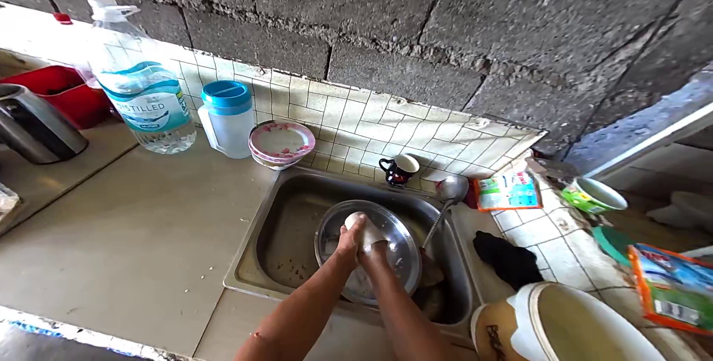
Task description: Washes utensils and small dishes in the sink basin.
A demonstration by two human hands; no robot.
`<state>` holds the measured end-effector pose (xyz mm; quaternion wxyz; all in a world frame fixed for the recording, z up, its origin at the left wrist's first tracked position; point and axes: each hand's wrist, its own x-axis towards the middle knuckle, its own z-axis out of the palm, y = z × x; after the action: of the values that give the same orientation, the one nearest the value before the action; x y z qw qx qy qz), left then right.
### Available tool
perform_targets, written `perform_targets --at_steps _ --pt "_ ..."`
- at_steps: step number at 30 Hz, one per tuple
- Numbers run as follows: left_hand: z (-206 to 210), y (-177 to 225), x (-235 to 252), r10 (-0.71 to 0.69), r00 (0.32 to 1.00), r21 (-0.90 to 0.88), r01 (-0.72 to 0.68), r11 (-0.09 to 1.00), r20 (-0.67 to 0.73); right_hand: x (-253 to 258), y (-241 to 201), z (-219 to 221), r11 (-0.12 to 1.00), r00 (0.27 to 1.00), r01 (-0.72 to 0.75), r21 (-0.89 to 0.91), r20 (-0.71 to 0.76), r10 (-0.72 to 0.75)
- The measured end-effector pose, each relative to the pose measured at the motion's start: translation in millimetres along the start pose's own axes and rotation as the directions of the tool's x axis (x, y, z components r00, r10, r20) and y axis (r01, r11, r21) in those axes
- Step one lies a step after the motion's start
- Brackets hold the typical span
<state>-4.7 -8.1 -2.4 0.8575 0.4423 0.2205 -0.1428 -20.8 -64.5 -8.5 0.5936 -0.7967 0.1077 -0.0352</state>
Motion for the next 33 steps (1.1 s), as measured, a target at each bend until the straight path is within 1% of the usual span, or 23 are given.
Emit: perform_targets --at_steps 1,2,3,4,5,6,7,8,9,12,16,18,19,21,23,25,26,27,29,30,31,32,33 --pt "1.8 3.2 -3.3 0.021 0.999 0.078 -0.018 0.997 -0.032 -0.1 9.9 -3.4 0.958 0.995 0.072 -0.277 0.084 -0.050" --pt "2.9 4.8 -6.5 0.057 0.997 0.161 -0.050 0.986 -0.045 -1.2 17.6 -4.9 0.891 0.986 0.147 -0.429 0.135 -0.098" --pt "3.5 4.5 -8.8 0.093 0.995 0.211 -0.082 0.974 -0.046 -2.3 21.1 -6.1 0.867 0.981 0.182 -0.463 0.144 -0.129" --pt "3.3 3.9 -8.7 0.106 0.993 0.210 -0.094 0.973 -0.050 -2.9 15.9 -7.6 0.910 0.987 0.134 -0.392 0.131 -0.088" --pt "1.8 3.2 -6.2 0.093 0.993 0.165 -0.081 0.983 -0.069 -3.5 7.0 -7.4 0.983 0.996 0.029 -0.179 0.089 -0.013" --pt "-0.6 2.4 -2.2 0.063 0.993 0.099 -0.053 0.994 -0.100 -5.2 -3.2 -5.2 0.985 0.994 -0.102 0.138 0.048 0.096" --pt "-3.1 3.8 2.1 0.035 0.991 0.037 -0.030 0.999 -0.133 -7.4 -14.8 -3.6 0.900 0.978 -0.204 0.386 0.040 0.204" --pt "-5.3 7.7 5.9 0.017 0.986 -0.002 -0.017 1.000 -0.168 -10.0 -23.0 -3.3 0.820 0.966 -0.242 0.518 0.051 0.253" --pt "-6.9 12.4 8.3 0.010 0.981 -0.013 -0.012 1.000 -0.194 -13.3 -26.5 -3.4 0.809 0.971 -0.226 0.542 0.058 0.232" --pt "-6.5 20.4 5.4 0.094 0.979 0.005 -0.095 0.995 -0.178 -14.6 -17.7 -10.6 0.959 0.983 -0.091 0.267 0.179 0.044" --pt "-23.1 16.7 12.5 0.100 0.986 0.070 -0.092 0.993 -0.131 -7.0 -30.4 -18.7 0.979 0.985 -0.145 0.141 0.112 0.130" --pt "-31.7 25.8 10.4 0.037 0.996 0.234 -0.016 0.972 -0.087 -14.0 -31.2 -27.5 0.971 0.973 0.082 -0.225 0.227 -0.029" --pt "-36.4 32.5 8.4 -0.030 0.998 0.306 0.047 0.951 -0.060 -16.4 -28.9 -33.1 0.883 0.921 0.236 -0.406 0.382 -0.071" --pt "-42.8 41.4 2.5 -0.139 0.988 0.395 0.151 0.906 -0.059 -9.2 -32.7 -42.4 0.723 0.759 0.371 -0.583 0.639 0.126" --pt "-48.3 33.7 -3.1 -0.080 0.995 0.464 0.098 0.880 -0.059 4.9 -41.3 -48.0 0.767 0.702 0.317 -0.557 0.682 0.205" --pt "-50.9 19.1 -11.8 0.173 0.983 0.632 -0.168 0.757 0.055 19.1 -47.4 -52.9 0.907 0.742 0.184 -0.380 0.659 0.125" --pt "-49.9 13.0 -18.4 0.275 0.949 0.736 -0.294 0.610 0.151 25.6 -49.2 -53.6 0.939 0.768 0.128 -0.319 0.631 0.110" --pt "-46.9 9.6 -27.1 0.304 0.921 0.823 -0.361 0.438 0.242 31.1 -51.5 -52.9 0.942 0.799 0.098 -0.320 0.589 0.117" --pt "-36.4 9.1 -42.3 0.222 0.925 0.923 -0.346 0.165 0.307 36.8 -61.2 -45.8 0.908 0.862 0.019 -0.420 0.466 0.198" --pt "-31.1 10.5 -46.5 0.166 0.944 0.936 -0.313 0.164 0.286 36.0 -64.3 -41.1 0.899 0.889 -0.011 -0.438 0.407 0.209" --pt "-29.4 11.9 -48.0 0.132 0.956 0.913 -0.290 0.285 0.262 34.2 -63.6 -37.5 0.918 0.920 -0.026 -0.397 0.351 0.177" --pt "-30.8 14.1 -48.1 0.104 0.963 0.824 -0.267 0.500 0.249 33.3 -59.0 -36.1 0.953 0.948 -0.025 -0.301 0.294 0.117" --pt "-33.6 16.4 -48.3 0.068 0.965 0.632 -0.218 0.743 0.253 33.2 -53.7 -37.2 0.985 0.966 -0.026 -0.173 0.250 0.069"
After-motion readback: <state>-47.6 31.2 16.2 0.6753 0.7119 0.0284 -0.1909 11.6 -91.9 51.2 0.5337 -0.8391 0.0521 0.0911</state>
